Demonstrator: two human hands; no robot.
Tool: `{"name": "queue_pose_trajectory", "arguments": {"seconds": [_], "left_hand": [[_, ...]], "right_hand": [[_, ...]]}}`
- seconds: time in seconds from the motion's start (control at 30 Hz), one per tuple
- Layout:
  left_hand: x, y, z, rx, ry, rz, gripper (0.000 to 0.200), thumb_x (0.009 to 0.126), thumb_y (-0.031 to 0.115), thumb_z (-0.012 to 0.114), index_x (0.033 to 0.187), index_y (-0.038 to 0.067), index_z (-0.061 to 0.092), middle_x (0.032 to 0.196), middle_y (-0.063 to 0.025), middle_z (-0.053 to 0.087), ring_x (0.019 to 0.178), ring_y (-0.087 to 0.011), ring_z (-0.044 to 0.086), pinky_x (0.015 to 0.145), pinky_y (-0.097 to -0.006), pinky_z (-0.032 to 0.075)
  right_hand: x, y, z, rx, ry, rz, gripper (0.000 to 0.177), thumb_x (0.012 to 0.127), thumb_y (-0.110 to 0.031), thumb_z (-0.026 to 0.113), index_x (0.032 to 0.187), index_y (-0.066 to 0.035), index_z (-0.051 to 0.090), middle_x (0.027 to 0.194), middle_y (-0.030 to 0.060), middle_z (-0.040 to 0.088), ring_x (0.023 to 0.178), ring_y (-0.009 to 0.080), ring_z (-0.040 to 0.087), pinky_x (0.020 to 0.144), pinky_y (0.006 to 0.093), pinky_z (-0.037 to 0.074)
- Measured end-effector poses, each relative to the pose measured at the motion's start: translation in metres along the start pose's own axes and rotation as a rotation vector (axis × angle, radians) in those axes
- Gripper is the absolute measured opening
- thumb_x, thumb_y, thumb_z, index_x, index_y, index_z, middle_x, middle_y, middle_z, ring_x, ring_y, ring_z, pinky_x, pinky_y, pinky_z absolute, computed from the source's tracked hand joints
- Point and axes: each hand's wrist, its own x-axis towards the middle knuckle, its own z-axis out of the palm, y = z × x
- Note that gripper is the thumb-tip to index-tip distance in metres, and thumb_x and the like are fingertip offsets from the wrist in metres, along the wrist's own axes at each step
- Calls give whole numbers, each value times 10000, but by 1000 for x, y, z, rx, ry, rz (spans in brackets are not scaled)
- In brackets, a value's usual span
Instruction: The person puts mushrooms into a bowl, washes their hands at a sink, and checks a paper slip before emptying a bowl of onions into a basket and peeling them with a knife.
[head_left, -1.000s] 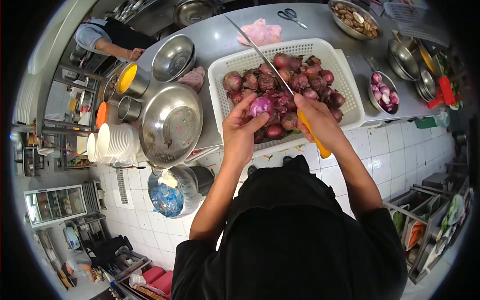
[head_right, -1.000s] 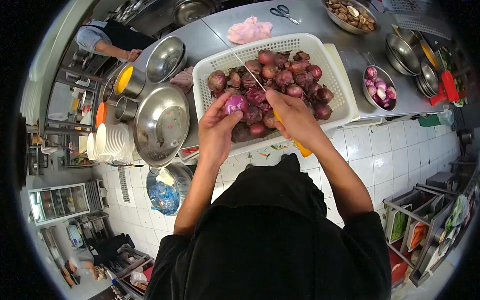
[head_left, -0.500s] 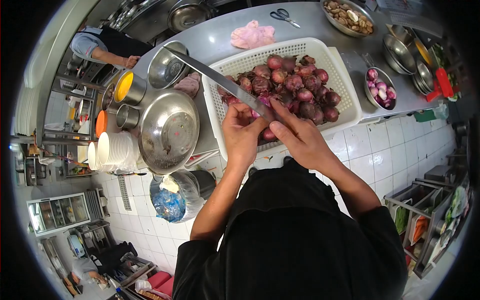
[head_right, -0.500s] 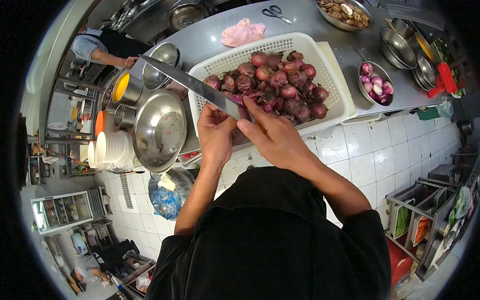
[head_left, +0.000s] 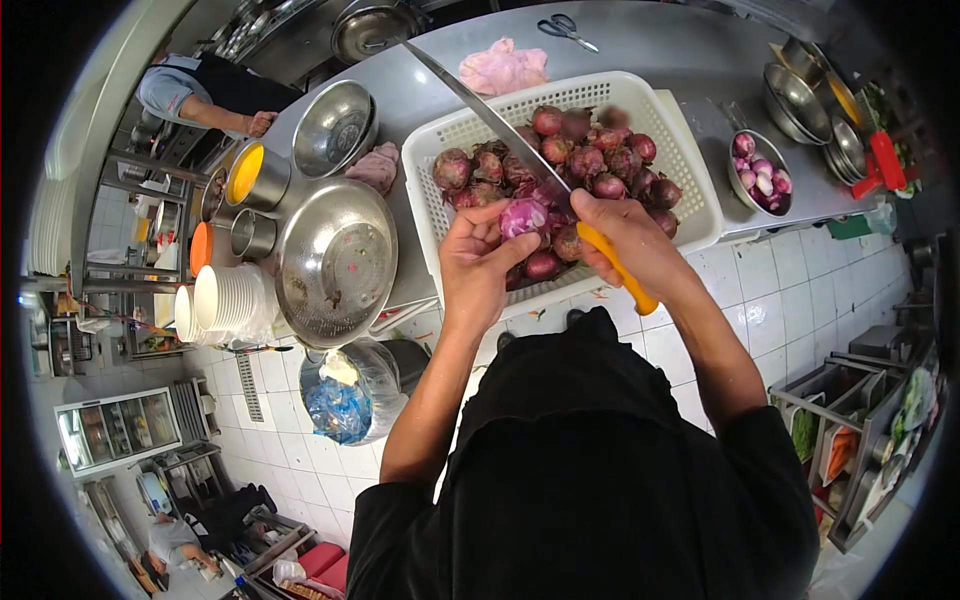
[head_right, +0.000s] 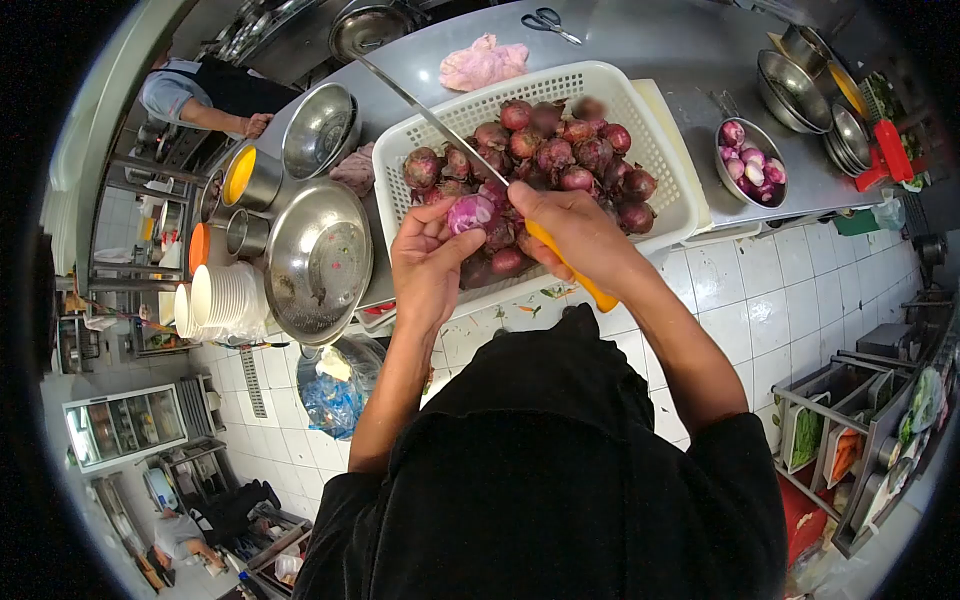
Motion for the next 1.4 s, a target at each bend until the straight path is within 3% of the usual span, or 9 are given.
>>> {"name": "queue_pose_trajectory", "arguments": {"seconds": [0.3, 0.4, 0.5, 0.73, 0.87, 1.17, 1.27, 1.37, 1.4], "left_hand": [[3, 1, -16, -359, -43, -130, 467, 873, -95, 553, 1306, 76, 523, 1252, -90, 601, 1151, -226, 582, 1062, -467, 421], [7, -1, -19, -325, -13, -159, 464, 888, -85, 545, 1326, 64, 513, 1244, -90, 602, 1132, -218, 591, 1024, -439, 451], [8, 0, -12, -284, 13, -180, 450, 881, -94, 566, 1307, 46, 520, 1218, -93, 609, 1066, -195, 620, 916, -356, 525], [8, -5, -8, -106, 28, -46, 400, 814, -151, 618, 1162, 18, 514, 1079, -111, 651, 928, -179, 662, 791, -310, 567], [8, 5, 8, -17, 78, 6, 362, 791, -166, 627, 1068, 32, 505, 1042, -99, 661, 913, -163, 659, 780, -293, 557], [6, -4, -6, -19, 6, 57, 365, 782, -194, 614, 1055, 23, 506, 1064, -125, 660, 990, -186, 647, 852, -320, 546], [4, -2, -10, -77, -2, 35, 377, 787, -198, 616, 1079, 20, 521, 1090, -141, 649, 1018, -202, 641, 890, -345, 544], [0, 3, -23, -153, -30, -55, 399, 785, -201, 619, 1105, 24, 540, 1134, -154, 630, 1031, -211, 642, 906, -353, 549], [-1, 2, -30, -202, -87, -71, 440, 803, -170, 620, 1186, 35, 545, 1191, -146, 613, 1078, -239, 629, 958, -392, 529]], "right_hand": [[7, -3, -11, -54, 128, 46, 518, 942, -578, 502, 809, -78, 520, 563, 23, 477, 400, 100, 443, 363, 243, 331], [1, -3, -2, -73, 119, -24, 573, 995, -447, 475, 1418, -61, 454, 571, 4, 463, 406, 78, 396, 373, 252, 324], [-1, -7, 2, -86, 81, 63, 597, 1005, -433, 464, 1468, -66, 373, 590, -10, 463, 453, 62, 412, 418, 217, 339], [-12, 9, 27, -384, 130, -356, 650, 965, -401, 536, 1430, 24, 378, 698, 112, 608, 634, 195, 608, 620, 349, 477], [-14, 12, 34, -522, 130, -456, 641, 954, -364, 554, 1421, 35, 372, 647, 159, 542, 577, 269, 588, 582, 339, 448], [-4, 21, 33, -568, 210, -535, 571, 964, -361, 541, 1372, 29, 458, 661, 152, 598, 597, 267, 626, 634, 343, 495], [-5, 16, 33, -293, 121, -365, 508, 971, -422, 522, 1150, 42, 627, 611, 107, 583, 517, 196, 580, 553, 323, 481], [-3, 0, 12, -76, -23, 63, 526, 973, -485, 497, 787, -8, 615, 561, 51, 527, 448, 121, 499, 434, 289, 405], [-3, -4, 14, -49, 18, 10, 554, 971, -511, 483, 614, -88, 456, 523, 32, 470, 406, 93, 432, 374, 255, 308]]}}
